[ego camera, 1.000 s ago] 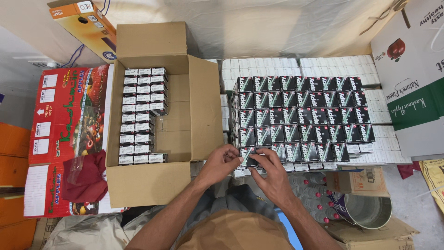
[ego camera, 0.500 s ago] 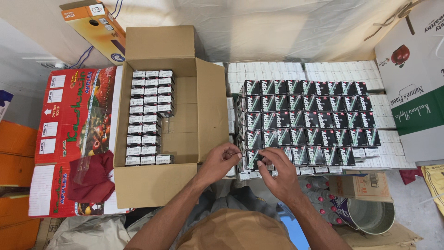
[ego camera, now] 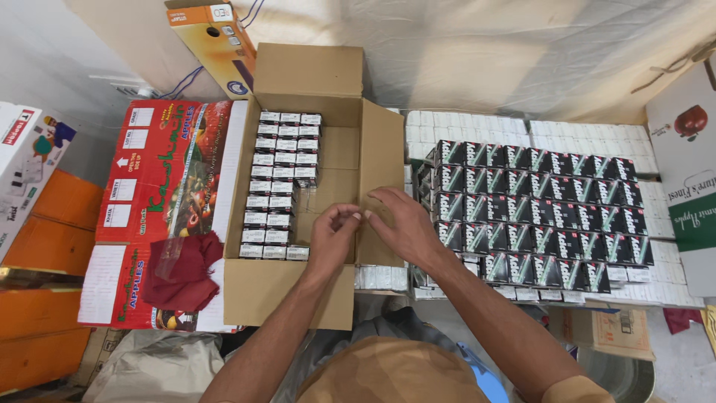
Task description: The person transfers small black and white boxes from a large cardboard box to a white surface, arranging them in neat rows. The person handles the boxes one at a time, placing them in an organized pattern.
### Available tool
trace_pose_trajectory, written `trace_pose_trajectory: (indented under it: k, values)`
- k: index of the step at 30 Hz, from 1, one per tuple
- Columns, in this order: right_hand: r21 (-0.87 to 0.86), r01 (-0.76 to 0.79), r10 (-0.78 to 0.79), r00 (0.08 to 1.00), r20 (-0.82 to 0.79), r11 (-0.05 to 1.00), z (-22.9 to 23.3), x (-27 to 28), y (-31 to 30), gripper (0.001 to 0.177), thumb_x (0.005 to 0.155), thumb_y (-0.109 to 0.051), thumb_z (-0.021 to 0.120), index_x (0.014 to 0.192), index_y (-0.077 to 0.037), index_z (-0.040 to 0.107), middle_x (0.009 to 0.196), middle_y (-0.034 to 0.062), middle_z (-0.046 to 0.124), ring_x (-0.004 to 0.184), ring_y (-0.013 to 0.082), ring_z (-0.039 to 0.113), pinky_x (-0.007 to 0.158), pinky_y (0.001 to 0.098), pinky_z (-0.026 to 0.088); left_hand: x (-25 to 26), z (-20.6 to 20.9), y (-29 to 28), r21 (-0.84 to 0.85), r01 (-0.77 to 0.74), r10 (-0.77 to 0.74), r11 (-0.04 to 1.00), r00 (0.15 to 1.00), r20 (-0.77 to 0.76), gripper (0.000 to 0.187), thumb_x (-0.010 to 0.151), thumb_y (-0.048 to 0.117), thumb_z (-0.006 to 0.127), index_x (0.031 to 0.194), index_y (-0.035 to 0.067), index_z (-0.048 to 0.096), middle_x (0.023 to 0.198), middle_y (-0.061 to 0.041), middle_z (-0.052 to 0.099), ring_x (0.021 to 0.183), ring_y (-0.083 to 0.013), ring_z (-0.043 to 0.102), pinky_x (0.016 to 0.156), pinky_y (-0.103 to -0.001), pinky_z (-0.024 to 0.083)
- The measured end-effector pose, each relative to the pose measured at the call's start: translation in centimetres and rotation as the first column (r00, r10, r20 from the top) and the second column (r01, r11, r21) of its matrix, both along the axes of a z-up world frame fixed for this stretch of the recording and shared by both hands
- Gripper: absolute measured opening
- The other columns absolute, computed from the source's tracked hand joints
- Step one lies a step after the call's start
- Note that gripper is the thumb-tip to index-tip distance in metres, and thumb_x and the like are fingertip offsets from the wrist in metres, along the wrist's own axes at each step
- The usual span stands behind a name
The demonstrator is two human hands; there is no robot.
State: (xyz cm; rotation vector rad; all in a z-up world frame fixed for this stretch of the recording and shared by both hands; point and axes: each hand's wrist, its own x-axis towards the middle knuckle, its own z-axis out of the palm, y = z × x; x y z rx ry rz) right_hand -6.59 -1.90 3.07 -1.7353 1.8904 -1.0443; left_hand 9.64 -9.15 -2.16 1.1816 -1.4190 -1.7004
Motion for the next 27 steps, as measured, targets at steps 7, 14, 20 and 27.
trace_pose_trajectory:
  k: [7,14,20,27]
  values:
    - [0.176,-0.148,0.142,0.989,0.047,0.973,-1.6,3.2,-8.7,0.039,0.101,-0.018,0.062,0.138,-0.007,0.061,0.130,0.0163,0.065,0.124,0.0356,0.063,0.105,0.0486,0.051,1.6,1.7,-3.2,0.275,-0.289,0.333,0.917,0.933,-0.132,0.030,0.096,0.013,0.064,0.125,0.006,0.066,0.114,-0.010,0.066,0.107,-0.0196,0.065,0.093,-0.038,0.056]
    - [0.312,-0.169,0.195,0.979,-0.055,0.935,-5.5,4.4,-14.0,0.044,0.097,-0.019,0.063,0.140,-0.008,0.060,0.126,0.0157,0.066,0.121,0.0348,0.064,0.102,0.0468,0.053,2.0,5.3,-5.8,0.610,-0.181,0.396,0.771,0.887,-0.237,0.071,0.103,0.045,0.047,0.160,0.009,0.029,0.155,-0.021,0.034,0.144,-0.0347,0.037,0.119,-0.049,0.033]
    - [0.359,-0.140,0.209,0.964,-0.161,0.923,-8.6,4.4,-16.5,0.048,0.091,-0.024,0.068,0.137,-0.010,0.062,0.123,0.0178,0.063,0.119,0.0394,0.063,0.100,0.0489,0.054,1.9,1.4,-7.8,0.704,-0.121,0.383,0.700,0.895,-0.227,0.084,0.100,0.070,0.034,0.167,0.026,0.010,0.170,-0.016,0.018,0.154,-0.0394,0.026,0.123,-0.053,0.028]
    - [0.388,-0.078,0.180,0.956,-0.234,0.918,-8.6,5.0,-17.5,0.048,0.088,-0.022,0.071,0.133,-0.010,0.060,0.123,0.0184,0.061,0.119,0.0409,0.062,0.101,0.0512,0.052,1.7,1.4,-8.4,0.739,-0.083,0.374,0.668,0.896,-0.238,0.086,0.100,0.072,0.032,0.167,0.027,0.001,0.170,-0.017,0.017,0.153,-0.0393,0.028,0.124,-0.054,0.026]
